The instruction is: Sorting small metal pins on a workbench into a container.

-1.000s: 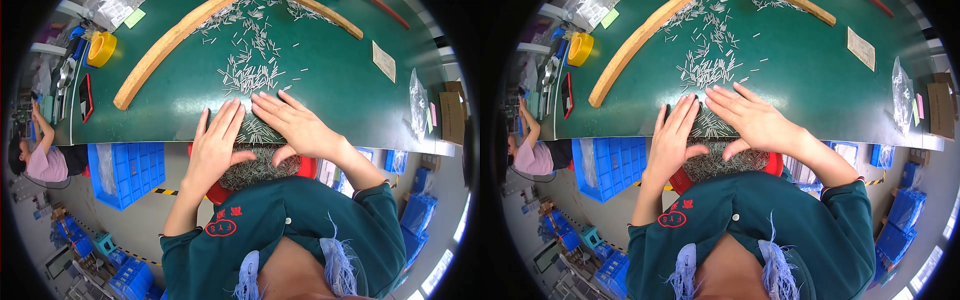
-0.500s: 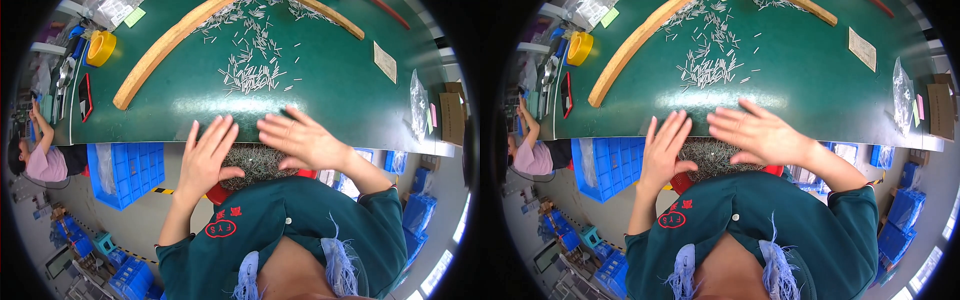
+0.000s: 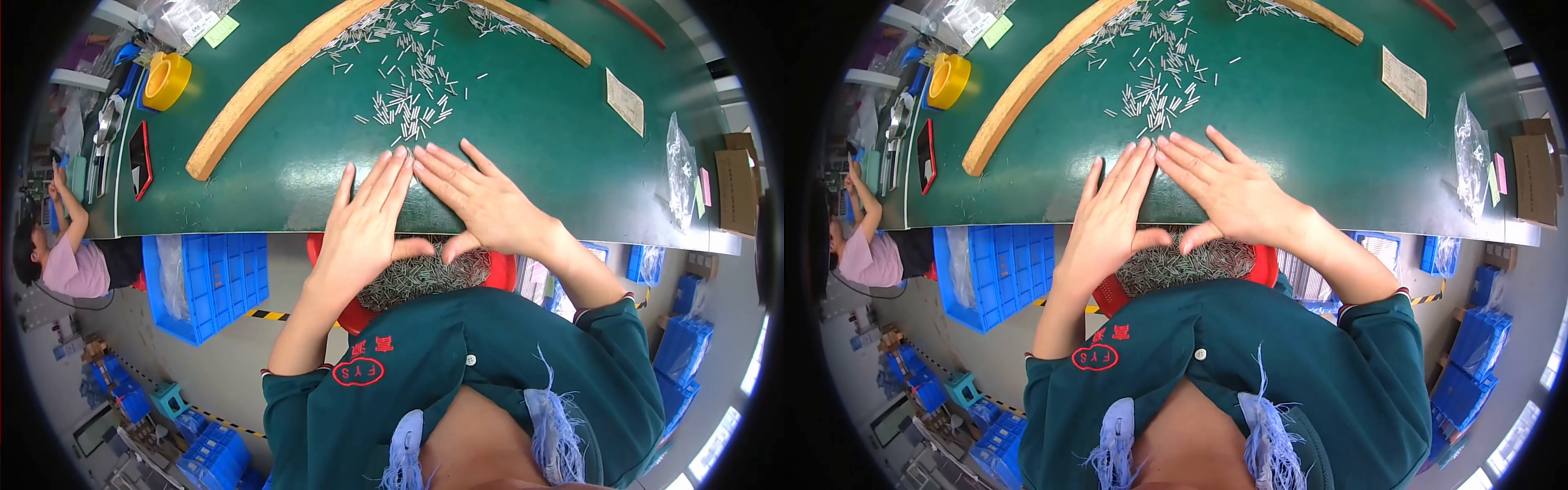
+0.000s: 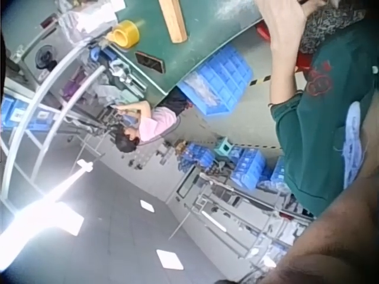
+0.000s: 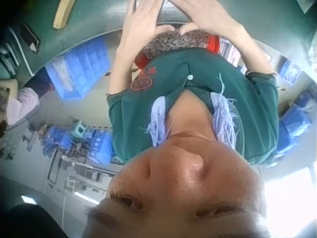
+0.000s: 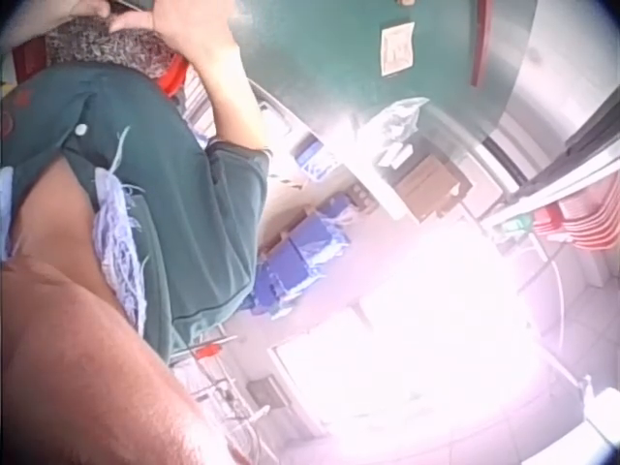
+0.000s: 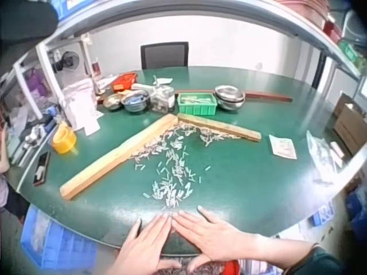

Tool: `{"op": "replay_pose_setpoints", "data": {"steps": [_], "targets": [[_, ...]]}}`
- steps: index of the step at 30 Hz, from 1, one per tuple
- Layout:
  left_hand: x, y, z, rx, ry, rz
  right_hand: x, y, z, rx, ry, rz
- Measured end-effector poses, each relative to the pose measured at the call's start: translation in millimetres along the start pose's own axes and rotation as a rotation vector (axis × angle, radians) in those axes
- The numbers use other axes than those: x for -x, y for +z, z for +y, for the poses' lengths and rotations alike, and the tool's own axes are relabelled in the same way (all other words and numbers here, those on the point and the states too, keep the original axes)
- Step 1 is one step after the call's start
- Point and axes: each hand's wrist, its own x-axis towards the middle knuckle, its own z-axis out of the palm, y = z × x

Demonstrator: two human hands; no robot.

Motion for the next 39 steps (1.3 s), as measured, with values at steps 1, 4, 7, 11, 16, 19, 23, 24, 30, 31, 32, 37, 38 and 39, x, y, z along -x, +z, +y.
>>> {"op": "replay_pose_setpoints", "data": {"steps": [1,4,7,11,16,19,23,24,30,31,32,37,38,39], "targets": [[7.7,-3.0,4.9,0.018,-0.003,-0.026,4.9,0.2,-5.8,-0.024,-0.027,-0.018],[19.9,-2.7,13.0,0.026,-0.015,-0.02,11.3,3.1,-15.5,-0.026,-0.023,-0.037],[27.7,-0.2,10.4,0.059,-0.022,0.017,13.4,-0.9,-18.4,-0.042,-0.018,-0.02],[47.9,-4.8,6.1,0.036,-0.035,-0.002,29.7,-8.6,-13.6,-0.052,0.027,-0.061],[52.9,-7.1,8.6,0.073,0.044,0.016,42.6,-7.7,-16.9,-0.156,-0.051,-0.048],[35.3,-5.4,11.8,0.052,0.043,0.044,29.2,-8.5,-15.6,-0.131,-0.054,-0.013],[30.4,0.8,10.0,0.05,0.083,0.047,25.6,-5.5,-13.9,-0.097,-0.049,-0.033],[34.0,-2.4,10.1,0.081,0.111,0.019,28.9,-7.5,-13.0,-0.141,-0.078,-0.054],[14.2,-6.6,0.9,0.046,0.028,0.049,15.3,-7.4,-6.5,-0.17,-0.01,0.012],[11.8,-4.1,-1.4,0.044,0.03,0.051,9.4,-5.8,-6.9,-0.169,-0.012,0.015],[10.2,-2.2,-3.1,0.025,0.042,0.039,4.1,-4.1,-7.8,-0.145,-0.018,0.03],[33.3,-8.7,3.4,0.105,0.085,-0.047,16.8,3.8,-15.2,-0.097,-0.123,0.01],[41.5,-9.4,4.3,0.112,0.125,-0.048,23.2,1.3,-19.2,-0.155,-0.139,-0.01],[47.4,-10.5,4.0,0.115,0.126,-0.05,27.9,0.0,-20.5,-0.156,-0.136,-0.011]]}}
